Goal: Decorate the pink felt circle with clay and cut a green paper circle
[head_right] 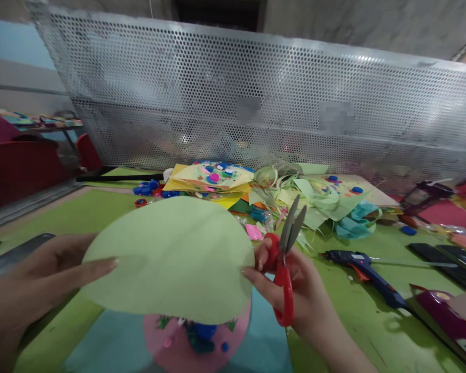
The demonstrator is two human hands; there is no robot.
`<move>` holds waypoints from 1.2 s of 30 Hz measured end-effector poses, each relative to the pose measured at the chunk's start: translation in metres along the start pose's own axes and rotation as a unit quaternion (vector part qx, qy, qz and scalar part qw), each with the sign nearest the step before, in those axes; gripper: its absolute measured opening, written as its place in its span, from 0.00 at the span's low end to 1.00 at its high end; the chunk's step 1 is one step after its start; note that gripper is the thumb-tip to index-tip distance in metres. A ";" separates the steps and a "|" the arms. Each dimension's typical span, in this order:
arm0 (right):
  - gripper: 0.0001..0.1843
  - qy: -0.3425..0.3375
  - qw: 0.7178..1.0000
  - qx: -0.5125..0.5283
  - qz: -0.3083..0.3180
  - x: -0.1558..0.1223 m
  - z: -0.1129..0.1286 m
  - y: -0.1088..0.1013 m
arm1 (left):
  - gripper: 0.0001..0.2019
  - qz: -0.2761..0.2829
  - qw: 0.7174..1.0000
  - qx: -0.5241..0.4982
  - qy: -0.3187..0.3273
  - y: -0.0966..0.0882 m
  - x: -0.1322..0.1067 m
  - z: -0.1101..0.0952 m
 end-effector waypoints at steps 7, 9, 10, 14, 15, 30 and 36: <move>0.10 0.024 0.996 0.070 0.053 -0.011 -0.001 0.011 | 0.15 0.004 0.985 0.169 -0.025 0.010 -0.002 0.003; 0.13 0.020 0.995 0.084 0.054 -0.012 -0.005 0.008 | 0.18 -0.063 0.982 0.177 -0.021 -0.003 -0.002 -0.001; 0.17 0.033 0.994 0.088 0.052 -0.013 -0.008 0.006 | 0.18 -0.082 0.981 0.173 -0.018 -0.008 -0.002 -0.002; 0.28 0.149 0.986 0.080 0.011 -0.023 -0.020 0.000 | 0.16 -0.095 0.991 0.097 0.006 -0.014 -0.003 -0.003; 0.29 0.164 0.983 0.081 0.007 -0.026 -0.019 0.001 | 0.15 -0.111 0.991 0.079 0.012 -0.016 -0.004 -0.003; 0.37 0.201 0.979 0.019 0.007 -0.036 -0.010 0.000 | 0.13 -0.158 0.984 0.074 0.020 -0.018 -0.010 -0.003; 0.35 0.211 0.977 0.024 -0.003 -0.037 -0.016 -0.004 | 0.14 -0.146 0.987 0.067 0.005 -0.016 -0.010 -0.004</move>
Point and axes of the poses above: each hand's wrist, its own x-axis towards the middle knuckle, its own y-axis out of the palm, z = x × y, the point moved 7 cm from there along x, towards the middle knuckle, and after that the axes turned 6 degrees about -y, right-handed, at the moved point
